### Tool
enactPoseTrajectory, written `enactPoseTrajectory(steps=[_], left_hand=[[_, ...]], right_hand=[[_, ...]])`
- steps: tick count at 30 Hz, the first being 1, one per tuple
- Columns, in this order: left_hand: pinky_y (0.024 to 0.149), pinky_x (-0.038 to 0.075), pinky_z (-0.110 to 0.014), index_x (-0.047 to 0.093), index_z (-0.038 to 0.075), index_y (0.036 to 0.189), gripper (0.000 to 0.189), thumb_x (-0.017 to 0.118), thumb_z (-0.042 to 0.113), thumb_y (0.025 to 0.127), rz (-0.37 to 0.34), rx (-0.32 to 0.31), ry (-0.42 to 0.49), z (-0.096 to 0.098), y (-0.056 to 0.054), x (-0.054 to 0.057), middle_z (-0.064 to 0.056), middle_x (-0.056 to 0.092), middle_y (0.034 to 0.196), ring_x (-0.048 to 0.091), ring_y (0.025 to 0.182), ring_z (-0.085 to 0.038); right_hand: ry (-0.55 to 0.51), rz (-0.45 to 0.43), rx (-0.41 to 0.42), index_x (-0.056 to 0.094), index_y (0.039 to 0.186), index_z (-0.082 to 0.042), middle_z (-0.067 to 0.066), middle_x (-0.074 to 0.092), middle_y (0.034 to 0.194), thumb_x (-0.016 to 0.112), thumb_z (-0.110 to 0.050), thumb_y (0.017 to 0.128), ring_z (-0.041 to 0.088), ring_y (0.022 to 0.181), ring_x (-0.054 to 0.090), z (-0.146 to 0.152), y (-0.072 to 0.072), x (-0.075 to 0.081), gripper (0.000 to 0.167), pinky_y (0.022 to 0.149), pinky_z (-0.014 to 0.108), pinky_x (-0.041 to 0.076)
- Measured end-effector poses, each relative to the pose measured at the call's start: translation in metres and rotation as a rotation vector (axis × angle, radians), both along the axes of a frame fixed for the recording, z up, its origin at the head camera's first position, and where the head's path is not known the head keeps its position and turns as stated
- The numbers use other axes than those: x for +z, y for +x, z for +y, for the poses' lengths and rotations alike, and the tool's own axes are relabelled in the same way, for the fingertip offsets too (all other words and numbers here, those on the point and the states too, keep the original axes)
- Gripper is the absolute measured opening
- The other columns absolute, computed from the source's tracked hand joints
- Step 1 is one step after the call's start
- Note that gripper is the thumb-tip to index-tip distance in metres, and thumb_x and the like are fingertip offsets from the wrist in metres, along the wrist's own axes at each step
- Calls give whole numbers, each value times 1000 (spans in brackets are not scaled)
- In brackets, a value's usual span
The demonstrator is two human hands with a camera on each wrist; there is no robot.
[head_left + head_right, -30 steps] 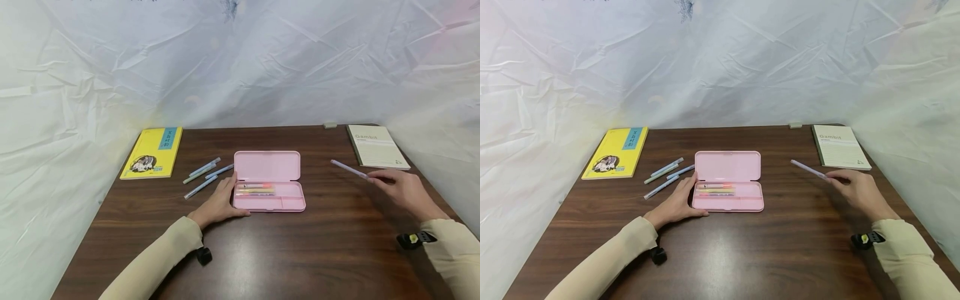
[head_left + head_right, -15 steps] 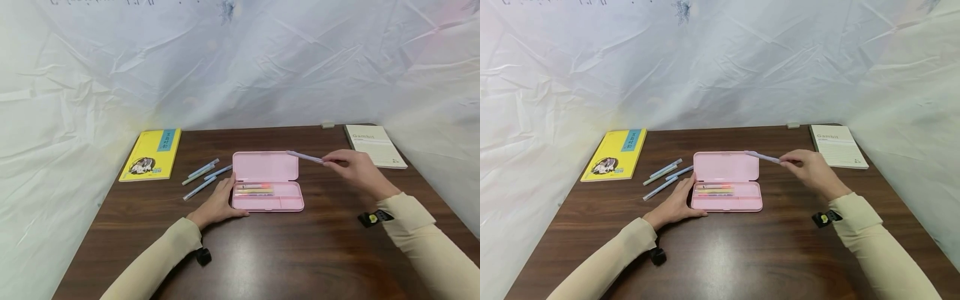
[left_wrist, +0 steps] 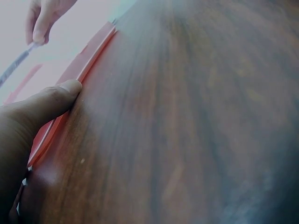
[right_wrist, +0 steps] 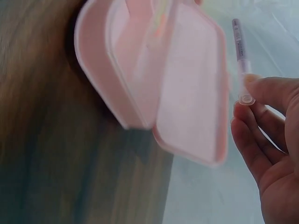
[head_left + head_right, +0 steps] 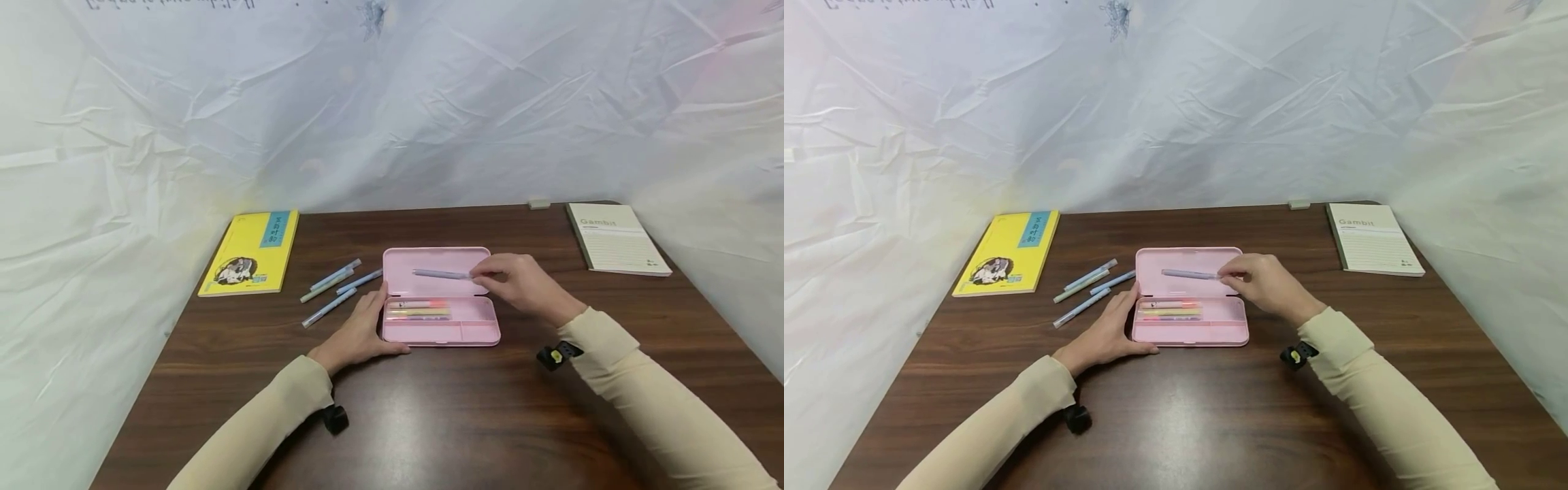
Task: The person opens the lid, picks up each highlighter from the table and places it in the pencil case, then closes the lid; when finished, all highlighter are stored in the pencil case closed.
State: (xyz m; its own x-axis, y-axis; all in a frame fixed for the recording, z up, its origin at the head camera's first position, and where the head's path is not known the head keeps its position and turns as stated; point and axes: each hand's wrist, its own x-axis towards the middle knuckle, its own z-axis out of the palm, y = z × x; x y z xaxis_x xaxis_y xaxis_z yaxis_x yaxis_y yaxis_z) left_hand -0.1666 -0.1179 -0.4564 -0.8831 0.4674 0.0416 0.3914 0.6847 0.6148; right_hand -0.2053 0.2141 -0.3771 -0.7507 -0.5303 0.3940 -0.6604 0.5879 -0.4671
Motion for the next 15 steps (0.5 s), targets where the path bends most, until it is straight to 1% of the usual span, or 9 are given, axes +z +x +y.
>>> enactPoseTrajectory(steps=[2,5,9,15], left_hand=[[113,33,-45,-7,20,160,130,79,65,73,0,1,-3,0,0,0,-11,24,160,26,143,-23],[113,33,-45,-7,20,160,131,79,65,73,0,-1,-5,0,0,-1,-10,25,160,27,142,-22],[113,33,-45,-6,20,161,131,80,64,73,5,-3,6,-1,0,-1,-10,25,159,28,142,-23],[112,34,-46,-5,19,161,131,81,63,73,21,-6,16,-1,0,0,-11,28,157,30,140,-23]], right_hand=[[9,-21,15,79,100,-12,-2,74,98,75,-6,89,11,85,65,-7,-1,-4,13,70,39,54],[13,-54,32,79,100,-12,-2,74,99,75,-7,89,12,87,65,-16,-1,-9,13,73,40,54],[31,-63,59,79,99,-10,0,74,99,76,-6,88,14,92,68,-26,-3,-17,13,79,39,55],[56,-63,114,79,98,-9,-1,74,98,75,-4,88,14,90,67,-35,-4,-28,12,78,37,56]])
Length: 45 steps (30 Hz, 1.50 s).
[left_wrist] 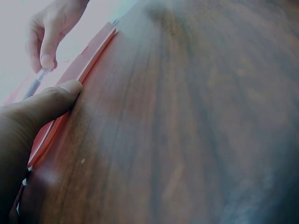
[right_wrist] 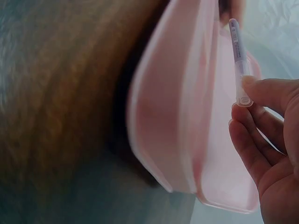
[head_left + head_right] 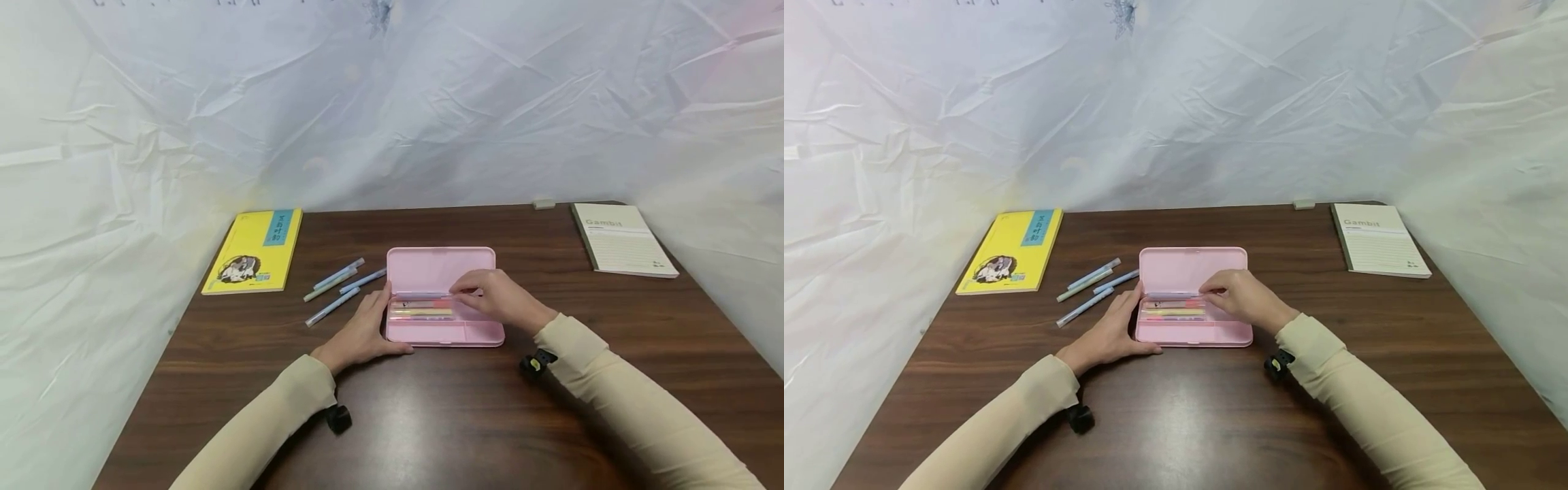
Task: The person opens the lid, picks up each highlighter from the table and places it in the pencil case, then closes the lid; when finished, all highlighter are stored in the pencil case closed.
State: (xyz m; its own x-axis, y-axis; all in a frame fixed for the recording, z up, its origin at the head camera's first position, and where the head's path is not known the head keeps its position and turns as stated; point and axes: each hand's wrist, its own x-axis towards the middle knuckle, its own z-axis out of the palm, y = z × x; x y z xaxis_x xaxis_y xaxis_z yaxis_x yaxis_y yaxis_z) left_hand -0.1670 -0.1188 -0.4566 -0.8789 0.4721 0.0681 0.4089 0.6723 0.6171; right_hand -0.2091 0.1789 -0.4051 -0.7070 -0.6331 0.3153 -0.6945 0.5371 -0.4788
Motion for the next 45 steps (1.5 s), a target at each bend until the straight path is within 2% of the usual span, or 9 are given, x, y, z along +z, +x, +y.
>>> enactPoseTrajectory(steps=[10,18,24,35,40,45], left_hand=[[112,34,-44,-6,19,161,131,80,64,73,0,-5,-12,0,0,0,-10,27,158,30,140,-22],[112,34,-43,-6,18,161,130,80,63,73,9,-8,-11,0,-1,0,-11,28,157,30,139,-22],[112,34,-44,-5,18,161,130,80,63,73,-2,-6,-10,0,-1,1,-11,27,158,30,140,-22],[112,34,-44,-5,17,161,130,79,64,74,-19,12,-29,2,0,1,-11,26,158,29,140,-22],[112,34,-44,-6,18,161,131,79,64,73,-21,14,-26,2,0,1,-11,25,159,29,141,-22],[112,34,-45,-6,20,161,131,80,64,73,-24,19,-20,2,1,2,-10,26,158,30,140,-21]], right_hand=[[-10,-29,52,79,97,-9,-1,74,96,73,-2,88,13,89,67,-9,1,-12,12,81,37,55],[21,-60,16,79,101,-11,-4,73,99,75,-5,88,9,89,65,-11,3,-16,15,81,35,55],[10,-57,25,79,101,-12,-5,73,98,75,-6,88,9,89,64,-12,3,-16,15,81,35,54],[28,-101,-15,77,104,-12,-5,71,101,75,-14,90,9,92,63,-10,6,-15,14,84,35,53],[44,-70,-47,69,122,-5,6,68,120,77,-23,89,23,115,60,3,12,-13,38,100,44,46],[115,-83,-77,49,145,-1,15,49,148,78,-41,86,31,138,42,25,20,-8,76,111,52,33]])
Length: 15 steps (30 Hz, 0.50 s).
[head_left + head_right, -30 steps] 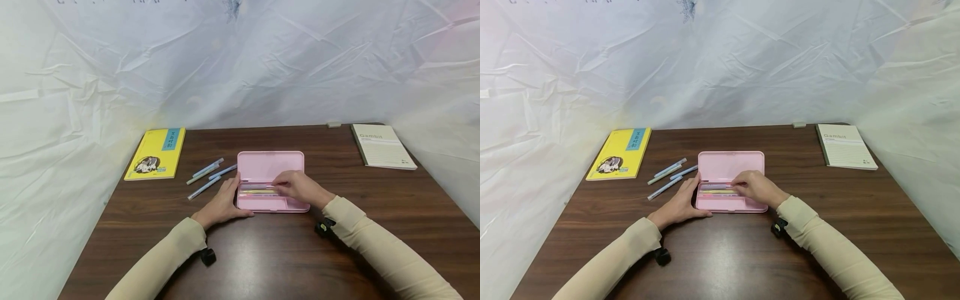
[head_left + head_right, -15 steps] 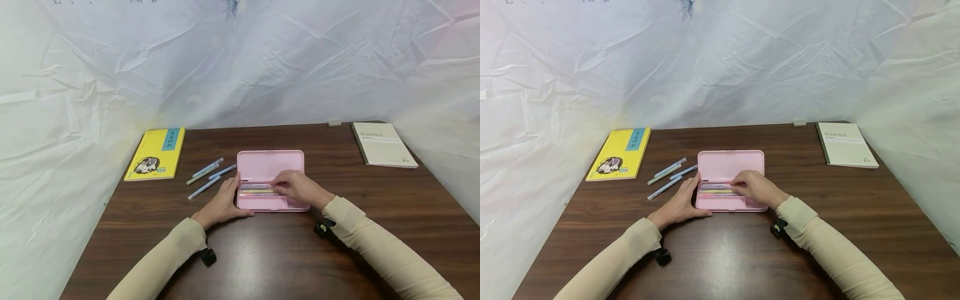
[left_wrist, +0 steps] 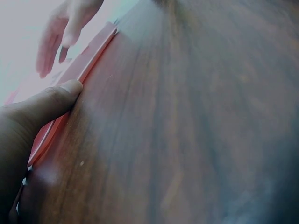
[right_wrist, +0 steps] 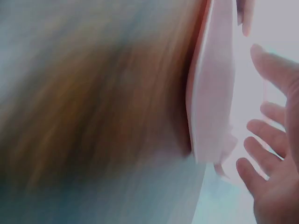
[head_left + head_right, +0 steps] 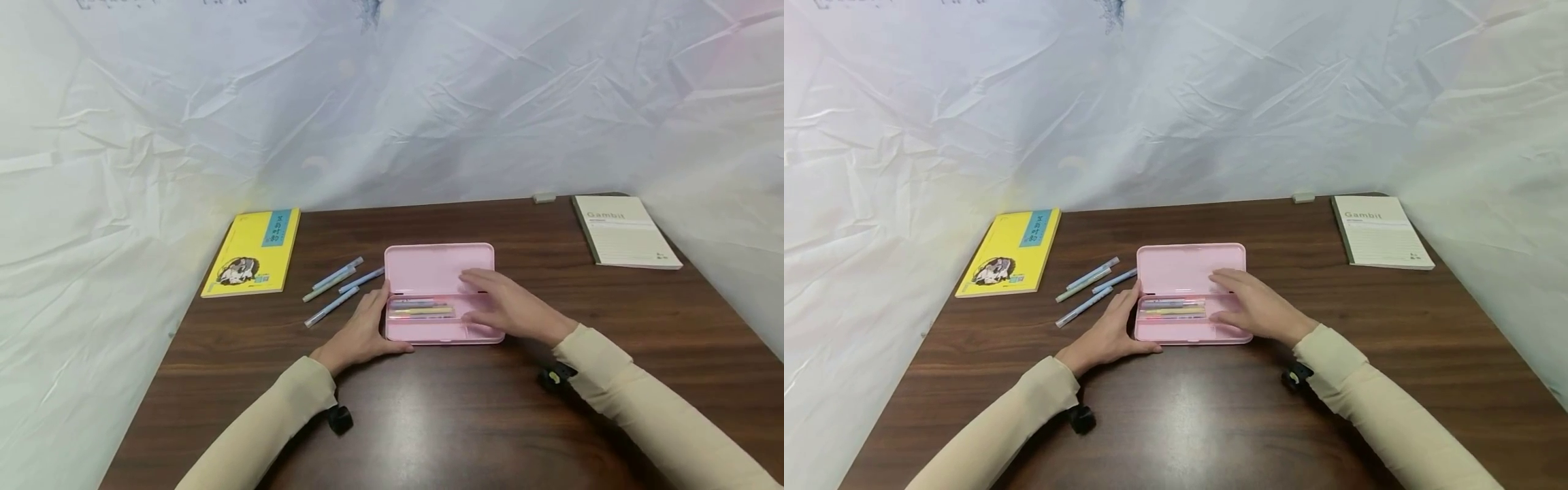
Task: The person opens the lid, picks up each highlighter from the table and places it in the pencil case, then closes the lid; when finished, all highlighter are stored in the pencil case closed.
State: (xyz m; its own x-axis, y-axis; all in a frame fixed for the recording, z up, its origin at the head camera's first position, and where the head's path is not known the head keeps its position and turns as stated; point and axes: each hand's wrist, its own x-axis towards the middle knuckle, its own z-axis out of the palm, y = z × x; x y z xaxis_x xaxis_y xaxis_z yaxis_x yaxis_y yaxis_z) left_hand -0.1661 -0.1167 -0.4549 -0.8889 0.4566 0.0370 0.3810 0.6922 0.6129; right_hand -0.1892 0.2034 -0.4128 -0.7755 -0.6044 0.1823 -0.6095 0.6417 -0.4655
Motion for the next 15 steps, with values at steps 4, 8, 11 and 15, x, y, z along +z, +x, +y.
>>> enactPoseTrajectory(steps=[4,8,11,15], left_hand=[[112,34,-44,-7,20,160,131,80,64,72,-8,9,-14,1,0,-1,-10,26,158,29,140,-21],[113,33,-44,-6,20,160,131,80,65,72,-6,12,-22,1,0,-2,-10,25,159,28,141,-22],[112,33,-44,-6,19,161,132,80,64,72,-2,12,-18,1,0,-2,-11,26,159,28,141,-22],[112,33,-45,-4,17,161,132,82,62,72,1,14,-4,2,1,0,-11,26,158,29,141,-22]], right_hand=[[75,-60,-24,32,155,-2,15,30,161,76,-52,84,32,147,28,17,9,3,97,115,53,27],[126,-104,-41,23,159,-6,13,22,164,75,-59,81,34,148,25,28,19,2,107,115,54,26],[136,-118,-46,22,159,-8,15,21,164,73,-63,81,36,147,27,34,26,-1,109,114,56,27],[136,-132,-54,25,159,-7,16,26,162,69,-60,86,36,145,31,38,33,-5,100,113,56,29]])
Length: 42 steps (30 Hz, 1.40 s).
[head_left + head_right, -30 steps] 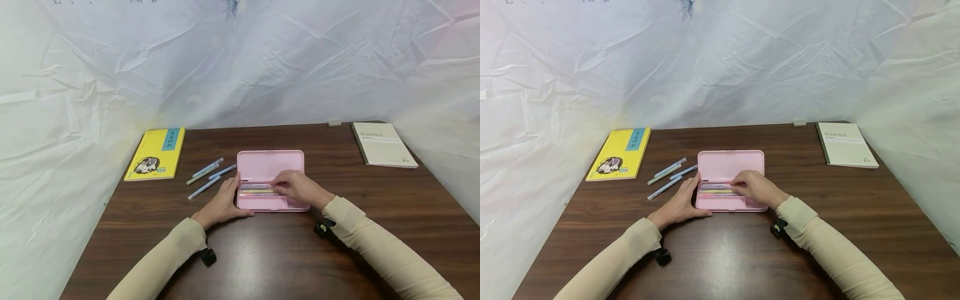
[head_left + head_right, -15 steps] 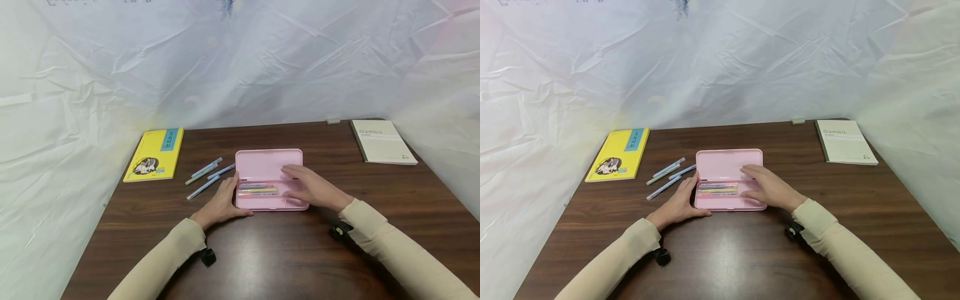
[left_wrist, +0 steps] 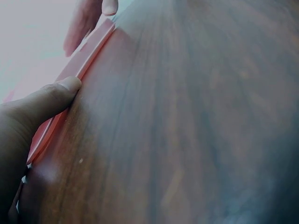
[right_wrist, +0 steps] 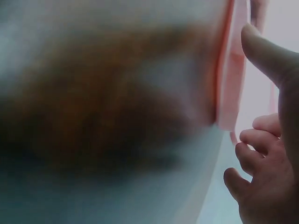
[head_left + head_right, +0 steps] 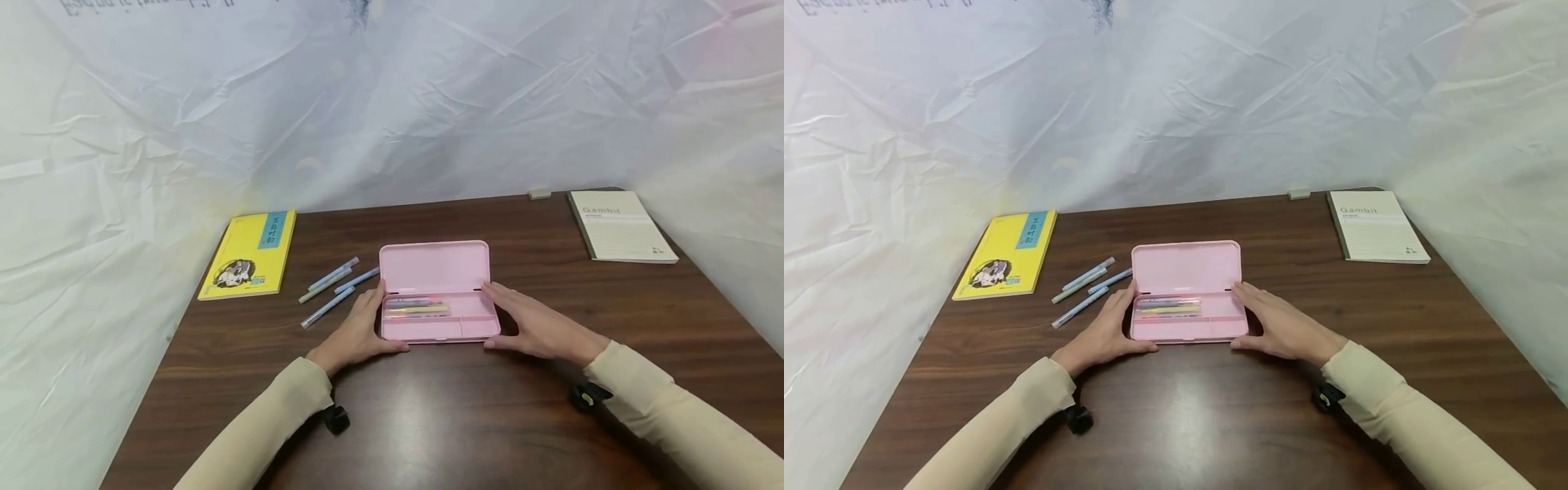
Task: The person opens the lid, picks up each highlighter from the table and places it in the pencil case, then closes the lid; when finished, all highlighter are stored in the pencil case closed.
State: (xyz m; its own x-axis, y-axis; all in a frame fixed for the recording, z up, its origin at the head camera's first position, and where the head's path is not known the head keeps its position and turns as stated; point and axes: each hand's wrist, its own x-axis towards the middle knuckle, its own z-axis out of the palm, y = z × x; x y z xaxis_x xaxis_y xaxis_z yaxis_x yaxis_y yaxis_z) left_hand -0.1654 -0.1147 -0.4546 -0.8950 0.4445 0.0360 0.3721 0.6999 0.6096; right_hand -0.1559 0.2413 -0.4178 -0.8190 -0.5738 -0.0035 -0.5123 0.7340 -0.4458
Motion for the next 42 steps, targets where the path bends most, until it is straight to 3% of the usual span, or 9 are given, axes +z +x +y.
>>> enactPoseTrajectory(steps=[5,13,19,25,35,38,42], left_hand=[[113,33,-45,-4,17,161,131,82,61,72,6,5,-6,-3,2,2,-10,28,157,29,140,-22],[113,32,-44,-6,17,160,134,83,61,71,-2,12,-33,-6,1,3,-10,27,158,28,141,-22],[115,30,-47,-8,18,161,137,81,67,68,-53,9,-59,-14,2,10,-8,26,160,23,146,-22],[115,27,-52,-2,18,162,135,77,72,68,-48,101,-103,-47,3,27,-9,23,163,17,150,-26],[112,27,-61,-9,25,160,133,77,71,70,23,226,-188,-113,-1,67,-11,10,166,11,150,-36],[112,26,-62,-8,25,160,131,77,69,71,20,234,-207,-125,-2,72,-12,10,166,10,150,-37],[113,24,-62,-3,18,161,128,80,63,74,9,219,-242,-135,0,70,-14,12,166,11,150,-38]], right_hand=[[15,-24,-13,27,158,-8,13,30,161,66,-55,92,33,144,35,-2,2,-4,90,113,53,32],[-7,-7,-2,29,157,-6,14,31,160,64,-54,93,35,143,37,-5,2,-6,87,111,54,33],[-20,-12,-2,28,157,-6,14,30,161,65,-50,94,33,143,37,-4,1,-8,86,110,52,35],[-19,-30,-28,26,158,-7,13,29,161,66,-52,93,30,144,36,0,2,-7,88,111,51,35],[-45,-56,-38,26,158,-8,12,29,161,63,-58,92,32,145,33,5,3,-6,91,111,53,33],[-51,-63,-38,26,158,-8,12,29,161,63,-59,91,32,145,33,5,2,-6,92,111,54,32],[-42,-65,-40,25,159,-8,13,29,161,64,-59,91,32,145,34,3,-1,-7,93,111,54,33]])
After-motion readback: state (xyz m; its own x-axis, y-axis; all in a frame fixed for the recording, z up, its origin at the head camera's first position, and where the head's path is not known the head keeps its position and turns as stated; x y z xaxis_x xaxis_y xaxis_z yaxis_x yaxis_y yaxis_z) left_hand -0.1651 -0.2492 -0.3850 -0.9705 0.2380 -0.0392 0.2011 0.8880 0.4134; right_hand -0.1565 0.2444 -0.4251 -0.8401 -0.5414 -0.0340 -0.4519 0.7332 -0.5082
